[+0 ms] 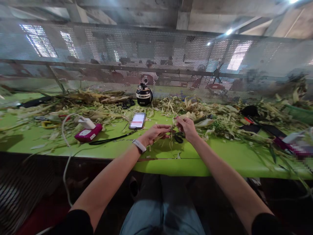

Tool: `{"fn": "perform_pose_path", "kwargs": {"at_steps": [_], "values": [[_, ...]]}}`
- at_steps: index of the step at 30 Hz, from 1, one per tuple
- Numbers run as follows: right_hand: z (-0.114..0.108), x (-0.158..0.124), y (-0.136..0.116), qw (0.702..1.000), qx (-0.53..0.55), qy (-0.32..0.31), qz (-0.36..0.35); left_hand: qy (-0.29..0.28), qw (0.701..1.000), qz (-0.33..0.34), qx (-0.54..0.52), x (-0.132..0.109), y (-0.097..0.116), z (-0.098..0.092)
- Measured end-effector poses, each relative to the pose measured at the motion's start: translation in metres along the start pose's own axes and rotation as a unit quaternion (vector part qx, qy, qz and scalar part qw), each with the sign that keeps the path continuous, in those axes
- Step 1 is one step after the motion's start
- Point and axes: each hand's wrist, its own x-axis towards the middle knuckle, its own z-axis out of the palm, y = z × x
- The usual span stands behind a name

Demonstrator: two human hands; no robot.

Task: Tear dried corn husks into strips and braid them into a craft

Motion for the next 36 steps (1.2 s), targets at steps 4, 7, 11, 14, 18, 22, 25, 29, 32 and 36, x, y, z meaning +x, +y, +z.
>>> {"fn": "perform_pose_path", "kwargs": {"at_steps": [4, 7, 11, 14, 18, 22, 25, 29, 32, 36], "values": [[0.0, 0.0, 0.0, 1.0, 0.006, -0.02, 0.015, 0.0, 0.999, 0.041, 0.035, 0.004, -0.003, -0.004], [-0.001, 0.001, 0.002, 1.0, -0.013, -0.023, 0.004, -0.011, 0.997, 0.059, 0.052, 0.005, -0.004, -0.005], [-0.003, 0.002, 0.004, 0.999, -0.005, -0.037, -0.016, -0.033, 0.997, 0.058, 0.032, 0.004, -0.005, -0.005], [-0.004, 0.002, 0.005, 0.999, 0.003, -0.05, -0.016, -0.03, 0.999, 0.039, 0.003, 0.002, -0.006, -0.005], [-0.004, 0.002, 0.005, 0.998, 0.011, -0.055, -0.015, -0.043, 0.998, 0.037, -0.035, 0.003, -0.007, -0.003], [-0.004, 0.002, 0.005, 0.999, 0.012, -0.047, -0.017, -0.045, 0.994, 0.066, -0.073, 0.008, -0.01, -0.003], [-0.005, 0.001, 0.004, 0.999, 0.014, -0.036, -0.004, -0.047, 0.99, 0.099, -0.084, 0.011, -0.012, -0.004], [-0.006, 0.002, 0.005, 0.999, 0.03, -0.018, 0.002, -0.047, 0.986, 0.131, -0.088, 0.014, -0.013, -0.006], [-0.008, 0.005, 0.008, 1.0, 0.019, -0.013, 0.007, -0.051, 0.985, 0.131, -0.096, 0.014, -0.013, -0.007], [-0.009, 0.006, 0.01, 0.999, -0.003, -0.034, 0.032, -0.037, 0.985, 0.11, -0.125, 0.012, -0.01, -0.004]]}}
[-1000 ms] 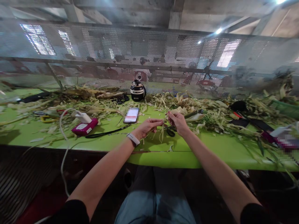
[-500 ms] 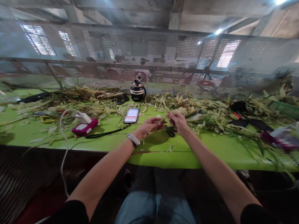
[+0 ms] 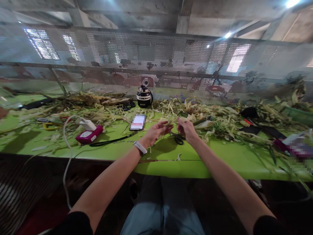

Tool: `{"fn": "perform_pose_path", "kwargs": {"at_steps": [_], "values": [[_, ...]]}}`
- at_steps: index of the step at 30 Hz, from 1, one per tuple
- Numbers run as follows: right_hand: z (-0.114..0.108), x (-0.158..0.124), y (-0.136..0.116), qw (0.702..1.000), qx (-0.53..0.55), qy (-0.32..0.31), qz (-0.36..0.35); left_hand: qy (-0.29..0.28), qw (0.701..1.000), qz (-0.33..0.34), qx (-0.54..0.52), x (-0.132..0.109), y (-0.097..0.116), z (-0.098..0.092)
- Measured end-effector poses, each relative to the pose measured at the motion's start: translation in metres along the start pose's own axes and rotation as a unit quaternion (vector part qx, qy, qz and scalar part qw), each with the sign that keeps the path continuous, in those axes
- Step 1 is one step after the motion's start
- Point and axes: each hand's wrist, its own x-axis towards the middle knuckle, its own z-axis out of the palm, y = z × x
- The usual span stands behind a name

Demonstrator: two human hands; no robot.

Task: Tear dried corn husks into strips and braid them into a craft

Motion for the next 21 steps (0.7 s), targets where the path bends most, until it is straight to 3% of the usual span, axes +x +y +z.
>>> {"fn": "perform_pose_path", "kwargs": {"at_steps": [5, 9, 21], "values": [[0.006, -0.01, -0.005, 0.985, -0.069, -0.143, 0.063, 0.062, 0.998, -0.001, -0.027, -0.001, 0.008, 0.008], [0.017, -0.017, -0.007, 0.959, -0.137, -0.23, 0.088, 0.069, 0.998, -0.003, -0.003, -0.001, 0.01, 0.011], [0.024, -0.019, 0.0, 0.971, -0.083, -0.206, 0.091, 0.074, 0.996, -0.012, -0.04, -0.003, 0.008, 0.014]]}}
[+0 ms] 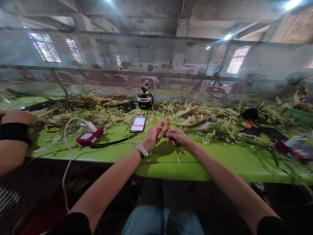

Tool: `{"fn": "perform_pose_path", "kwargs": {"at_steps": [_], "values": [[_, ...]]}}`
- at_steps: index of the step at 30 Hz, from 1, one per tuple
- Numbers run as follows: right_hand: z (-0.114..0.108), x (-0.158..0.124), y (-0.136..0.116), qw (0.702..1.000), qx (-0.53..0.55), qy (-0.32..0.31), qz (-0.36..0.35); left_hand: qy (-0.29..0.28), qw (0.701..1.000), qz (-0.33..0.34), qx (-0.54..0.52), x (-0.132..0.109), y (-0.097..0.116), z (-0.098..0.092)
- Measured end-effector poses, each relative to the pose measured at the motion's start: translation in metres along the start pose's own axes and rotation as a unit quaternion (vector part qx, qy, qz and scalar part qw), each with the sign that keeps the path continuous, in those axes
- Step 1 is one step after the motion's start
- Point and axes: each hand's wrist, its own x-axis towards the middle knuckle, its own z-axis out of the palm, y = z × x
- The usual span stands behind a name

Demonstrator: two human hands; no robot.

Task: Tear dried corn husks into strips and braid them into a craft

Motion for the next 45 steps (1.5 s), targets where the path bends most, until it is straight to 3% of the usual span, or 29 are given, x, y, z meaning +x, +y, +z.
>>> {"fn": "perform_pose_path", "kwargs": {"at_steps": [6, 11, 16, 21, 25, 31, 35, 45], "values": [[-0.003, 0.001, 0.0, 0.997, -0.017, -0.008, 0.069, 0.0, 1.0, 0.004, 0.011, 0.0, 0.0, -0.001], [-0.003, 0.001, 0.005, 0.999, 0.008, -0.035, 0.039, -0.007, 1.0, 0.002, 0.026, -0.004, -0.002, 0.003], [-0.003, 0.002, 0.006, 0.999, 0.034, -0.019, 0.035, -0.035, 0.998, 0.008, 0.05, -0.001, -0.005, 0.001], [-0.009, -0.003, -0.003, 0.99, 0.137, 0.011, 0.026, -0.021, 0.993, 0.078, 0.087, 0.005, -0.006, -0.008], [-0.013, -0.006, -0.008, 0.982, 0.189, -0.001, 0.024, -0.028, 0.973, 0.124, 0.193, 0.01, -0.009, -0.015], [-0.011, -0.006, -0.003, 0.988, 0.147, -0.023, 0.029, 0.028, 0.948, 0.164, 0.271, 0.013, -0.01, -0.02], [-0.01, -0.007, 0.001, 0.994, 0.061, -0.081, 0.03, -0.001, 0.94, 0.179, 0.29, 0.008, -0.007, -0.017], [-0.006, -0.012, 0.0, 0.983, -0.023, -0.169, 0.063, 0.017, 0.966, 0.14, 0.215, 0.004, -0.006, -0.008]]}}
